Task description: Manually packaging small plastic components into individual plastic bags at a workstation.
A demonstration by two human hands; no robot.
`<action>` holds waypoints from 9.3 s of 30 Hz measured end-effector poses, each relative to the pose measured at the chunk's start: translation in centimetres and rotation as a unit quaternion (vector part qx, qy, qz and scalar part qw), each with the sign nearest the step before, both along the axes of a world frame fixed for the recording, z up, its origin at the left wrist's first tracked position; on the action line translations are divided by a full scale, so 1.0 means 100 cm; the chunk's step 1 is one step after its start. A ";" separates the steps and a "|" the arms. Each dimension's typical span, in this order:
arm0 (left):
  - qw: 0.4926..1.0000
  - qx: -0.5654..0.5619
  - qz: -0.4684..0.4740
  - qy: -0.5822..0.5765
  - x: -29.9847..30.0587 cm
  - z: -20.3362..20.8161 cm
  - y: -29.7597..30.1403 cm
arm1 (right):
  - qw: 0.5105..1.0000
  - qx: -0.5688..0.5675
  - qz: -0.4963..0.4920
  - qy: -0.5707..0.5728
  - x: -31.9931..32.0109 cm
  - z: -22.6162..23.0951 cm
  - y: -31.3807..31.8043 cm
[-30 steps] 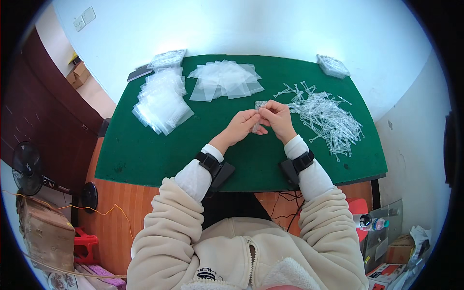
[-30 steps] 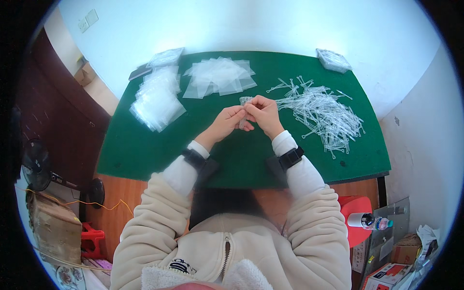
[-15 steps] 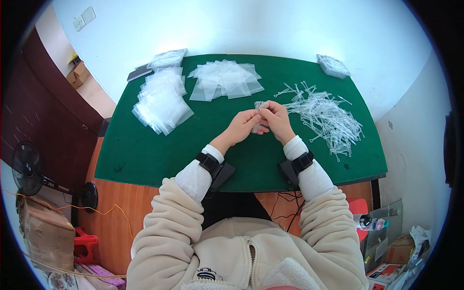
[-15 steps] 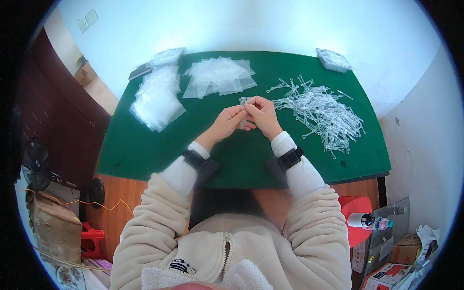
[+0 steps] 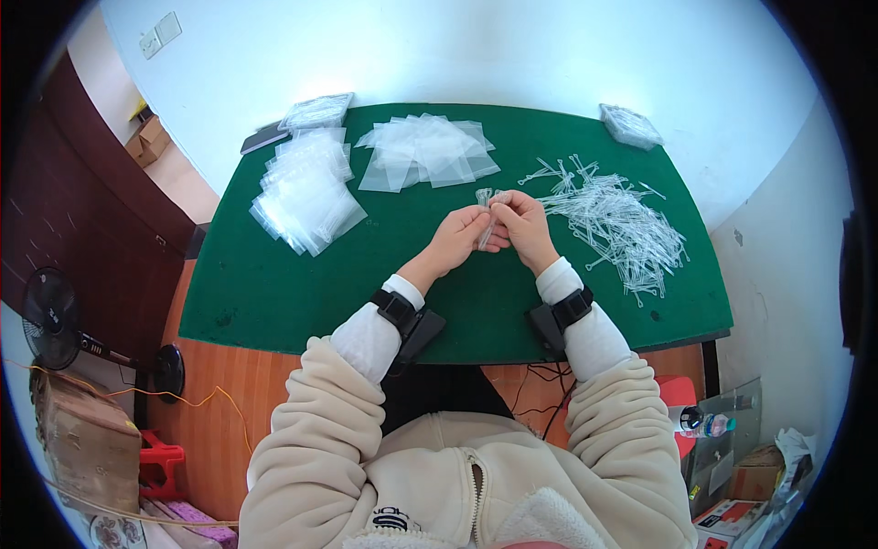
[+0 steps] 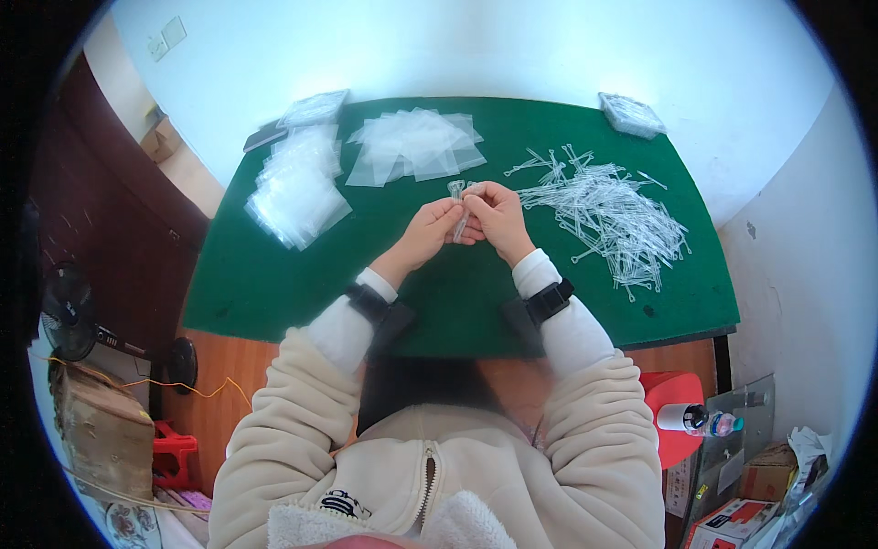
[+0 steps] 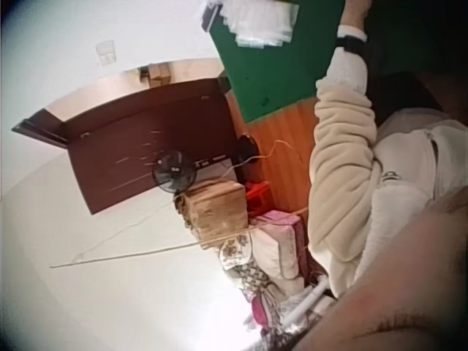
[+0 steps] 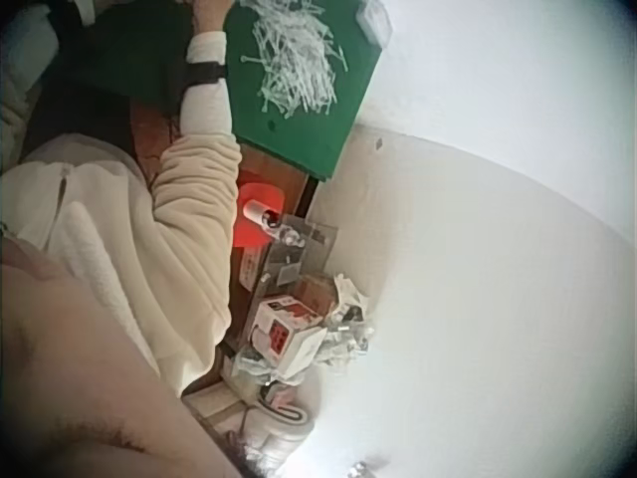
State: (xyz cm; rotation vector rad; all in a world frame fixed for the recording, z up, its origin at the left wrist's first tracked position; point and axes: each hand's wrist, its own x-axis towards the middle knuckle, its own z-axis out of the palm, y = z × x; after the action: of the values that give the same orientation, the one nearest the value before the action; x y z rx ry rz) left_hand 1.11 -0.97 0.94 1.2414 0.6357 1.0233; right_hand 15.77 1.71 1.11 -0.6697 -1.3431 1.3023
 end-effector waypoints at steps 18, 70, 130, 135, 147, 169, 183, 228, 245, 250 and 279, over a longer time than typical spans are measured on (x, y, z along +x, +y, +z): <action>0.999 0.006 0.040 0.002 -0.001 0.003 0.000 | 0.988 -0.098 0.106 0.053 0.011 0.000 0.008; 0.994 0.026 0.061 0.090 -0.012 -0.005 0.008 | 0.994 0.055 0.032 -0.093 0.015 0.003 0.006; 0.945 0.191 0.066 0.259 -0.013 -0.008 0.009 | 0.665 0.211 -0.371 -0.613 0.059 -0.008 0.037; 0.982 0.110 0.082 0.130 -0.015 -0.014 0.015 | 0.923 0.179 -0.159 -0.300 0.041 -0.014 0.037; 0.994 -0.035 -0.020 0.098 -0.018 -0.004 0.007 | 0.993 0.037 0.070 -0.084 0.012 0.011 0.001; 0.958 0.176 0.058 0.219 -0.006 -0.003 -0.001 | 0.996 0.069 0.037 -0.043 0.010 -0.003 0.007; 0.942 0.171 0.283 0.066 -0.035 -0.010 0.027 | 0.839 0.288 -0.128 -0.444 -0.012 -0.011 0.050; 0.939 0.037 0.339 -0.056 -0.037 -0.001 0.025 | 0.870 0.282 -0.142 -0.378 -0.036 0.007 -0.006; 0.984 -0.130 0.117 -0.035 -0.031 0.014 0.007 | 0.858 0.340 -0.177 -0.341 -0.010 0.032 -0.010; 0.976 -0.138 -0.125 0.111 -0.029 0.029 -0.007 | 0.980 0.067 0.026 -0.186 0.011 0.017 0.011; 0.937 0.267 0.137 0.181 -0.031 0.026 0.000 | 0.955 0.242 -0.060 -0.159 0.005 0.008 0.005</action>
State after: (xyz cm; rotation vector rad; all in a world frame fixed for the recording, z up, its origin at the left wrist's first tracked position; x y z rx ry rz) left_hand -2.03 -0.92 3.56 1.8857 0.8645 1.2606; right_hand 16.23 2.17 1.88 -0.6186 -1.7739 0.7390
